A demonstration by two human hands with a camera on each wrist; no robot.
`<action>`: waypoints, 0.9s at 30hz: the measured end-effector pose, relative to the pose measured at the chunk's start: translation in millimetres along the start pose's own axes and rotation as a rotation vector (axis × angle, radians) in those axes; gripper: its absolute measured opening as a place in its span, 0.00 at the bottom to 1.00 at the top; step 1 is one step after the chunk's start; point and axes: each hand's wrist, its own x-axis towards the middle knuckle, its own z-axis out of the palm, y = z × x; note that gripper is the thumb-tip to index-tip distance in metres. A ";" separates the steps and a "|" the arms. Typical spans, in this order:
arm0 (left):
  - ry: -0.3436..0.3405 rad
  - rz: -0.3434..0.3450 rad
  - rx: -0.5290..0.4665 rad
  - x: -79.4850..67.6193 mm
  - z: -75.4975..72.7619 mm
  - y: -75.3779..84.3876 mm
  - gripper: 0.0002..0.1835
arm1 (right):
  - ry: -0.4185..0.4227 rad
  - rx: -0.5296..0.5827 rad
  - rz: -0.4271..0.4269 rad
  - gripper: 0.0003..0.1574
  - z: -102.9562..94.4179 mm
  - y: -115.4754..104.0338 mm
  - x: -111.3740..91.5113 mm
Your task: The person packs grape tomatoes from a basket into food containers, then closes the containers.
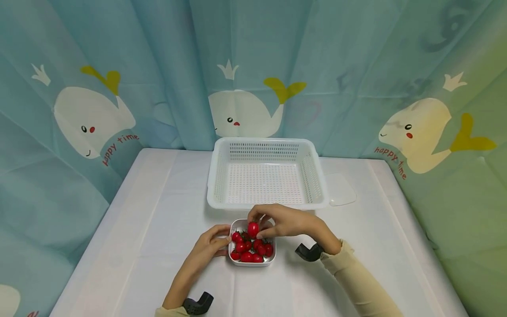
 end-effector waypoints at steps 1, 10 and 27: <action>0.000 0.000 0.001 0.0 -0.1 0.0 0.27 | -0.003 0.012 0.006 0.21 1.7 1.0 0.2; 0.001 0.004 0.001 0.2 0.4 0.0 0.26 | 0.005 0.081 0.032 0.22 16.4 9.3 2.4; -0.015 -0.006 -0.005 0.6 -1.1 -0.3 0.26 | 0.032 -0.021 0.034 0.20 38.1 19.1 10.4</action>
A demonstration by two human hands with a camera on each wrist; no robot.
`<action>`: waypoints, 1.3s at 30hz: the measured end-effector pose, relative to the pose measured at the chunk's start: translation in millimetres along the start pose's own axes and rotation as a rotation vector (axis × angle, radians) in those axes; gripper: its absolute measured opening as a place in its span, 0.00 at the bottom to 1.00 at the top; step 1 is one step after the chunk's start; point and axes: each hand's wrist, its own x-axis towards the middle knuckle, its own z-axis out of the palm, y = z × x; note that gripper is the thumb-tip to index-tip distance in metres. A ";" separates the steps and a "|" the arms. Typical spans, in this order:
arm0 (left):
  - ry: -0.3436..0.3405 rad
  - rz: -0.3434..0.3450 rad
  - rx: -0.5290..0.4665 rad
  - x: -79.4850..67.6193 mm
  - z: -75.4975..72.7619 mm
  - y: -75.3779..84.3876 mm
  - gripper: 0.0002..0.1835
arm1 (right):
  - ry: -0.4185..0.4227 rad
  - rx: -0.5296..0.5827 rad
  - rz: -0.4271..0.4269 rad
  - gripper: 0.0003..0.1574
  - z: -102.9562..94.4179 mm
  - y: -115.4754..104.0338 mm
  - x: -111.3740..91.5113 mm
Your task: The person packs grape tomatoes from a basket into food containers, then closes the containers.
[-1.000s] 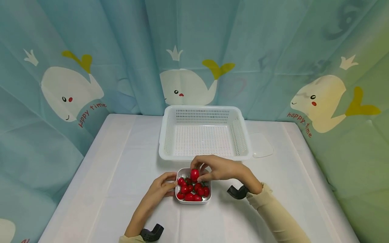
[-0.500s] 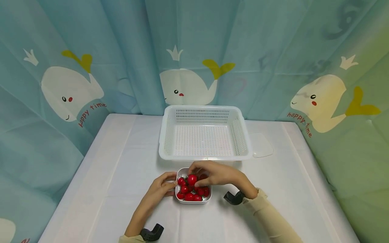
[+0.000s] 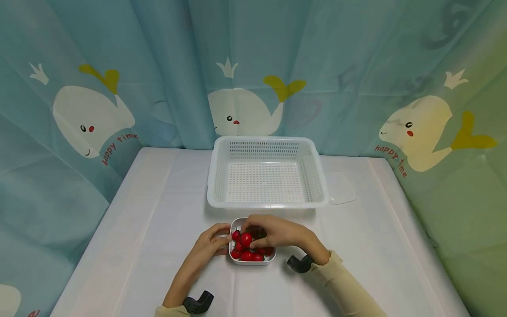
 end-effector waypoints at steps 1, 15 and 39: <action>-0.001 0.002 0.000 0.0 -0.1 0.2 0.26 | 0.001 -0.004 0.003 0.20 0.5 0.0 0.0; -0.003 0.014 0.002 -0.3 0.8 1.7 0.27 | 0.009 -0.084 0.031 0.21 1.9 -1.2 -6.6; 0.353 0.256 0.576 -34.4 35.3 44.9 0.20 | 0.152 0.015 -0.021 0.23 -5.0 -12.9 -43.4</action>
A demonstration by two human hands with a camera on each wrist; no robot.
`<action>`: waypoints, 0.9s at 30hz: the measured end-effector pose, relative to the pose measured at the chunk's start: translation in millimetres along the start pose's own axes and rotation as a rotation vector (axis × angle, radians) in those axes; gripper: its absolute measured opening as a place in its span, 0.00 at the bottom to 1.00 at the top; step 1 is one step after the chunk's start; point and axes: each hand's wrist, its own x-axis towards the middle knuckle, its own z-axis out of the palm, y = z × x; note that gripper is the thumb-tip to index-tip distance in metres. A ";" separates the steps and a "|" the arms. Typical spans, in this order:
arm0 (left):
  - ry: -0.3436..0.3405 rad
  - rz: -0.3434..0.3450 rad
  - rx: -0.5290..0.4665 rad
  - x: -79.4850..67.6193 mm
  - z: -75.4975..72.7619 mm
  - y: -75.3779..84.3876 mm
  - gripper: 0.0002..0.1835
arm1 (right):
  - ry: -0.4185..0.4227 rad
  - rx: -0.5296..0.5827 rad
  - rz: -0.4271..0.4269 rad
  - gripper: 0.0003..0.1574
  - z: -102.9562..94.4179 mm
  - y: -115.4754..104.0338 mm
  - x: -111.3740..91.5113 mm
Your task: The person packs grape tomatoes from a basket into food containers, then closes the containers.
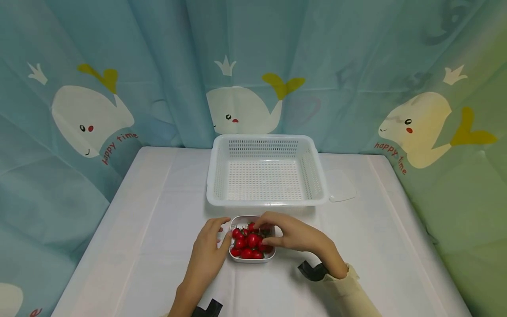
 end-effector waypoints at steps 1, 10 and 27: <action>0.001 0.010 -0.014 -1.8 -0.4 3.8 0.20 | 0.021 0.011 -0.005 0.22 -0.6 -0.3 -3.4; -0.228 0.034 -0.548 -8.9 17.3 32.3 0.20 | 0.260 0.118 -0.040 0.20 -0.7 11.0 -37.9; -0.601 -0.030 -0.774 -5.9 94.7 68.8 0.31 | 0.844 0.424 0.052 0.27 6.9 40.0 -103.7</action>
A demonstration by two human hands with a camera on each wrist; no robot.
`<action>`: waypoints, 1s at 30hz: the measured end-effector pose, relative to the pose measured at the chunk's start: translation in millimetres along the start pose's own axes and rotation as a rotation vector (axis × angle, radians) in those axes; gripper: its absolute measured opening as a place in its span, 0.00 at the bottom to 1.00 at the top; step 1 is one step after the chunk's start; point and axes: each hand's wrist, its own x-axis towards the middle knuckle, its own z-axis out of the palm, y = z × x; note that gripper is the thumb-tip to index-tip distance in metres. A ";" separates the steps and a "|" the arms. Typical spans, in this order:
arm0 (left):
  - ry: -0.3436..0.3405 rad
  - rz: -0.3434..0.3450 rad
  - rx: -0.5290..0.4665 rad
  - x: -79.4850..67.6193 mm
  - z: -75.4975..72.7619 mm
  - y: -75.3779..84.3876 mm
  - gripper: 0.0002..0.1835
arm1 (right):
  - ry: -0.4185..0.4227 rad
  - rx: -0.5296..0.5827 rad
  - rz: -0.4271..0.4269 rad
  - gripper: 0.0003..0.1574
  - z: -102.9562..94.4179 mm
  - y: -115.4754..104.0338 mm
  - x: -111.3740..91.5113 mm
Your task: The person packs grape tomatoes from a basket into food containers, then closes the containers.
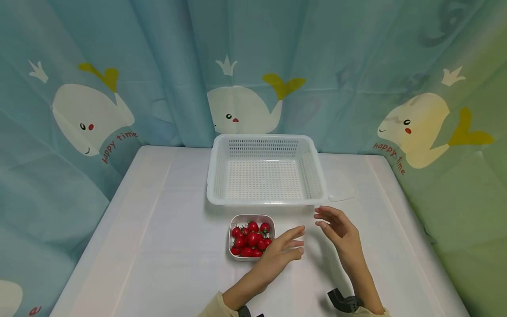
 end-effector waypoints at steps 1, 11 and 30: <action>-0.002 -0.015 -0.018 3.5 3.9 -0.7 0.32 | 0.027 0.015 0.004 0.28 -3.0 0.2 -0.5; 0.162 -0.092 -0.043 38.2 57.2 -7.4 0.38 | 0.282 -0.008 0.092 0.27 -39.6 5.2 7.2; 0.333 -0.210 0.069 130.4 104.5 -14.4 0.45 | 0.342 -0.335 0.252 0.30 -100.7 39.4 60.5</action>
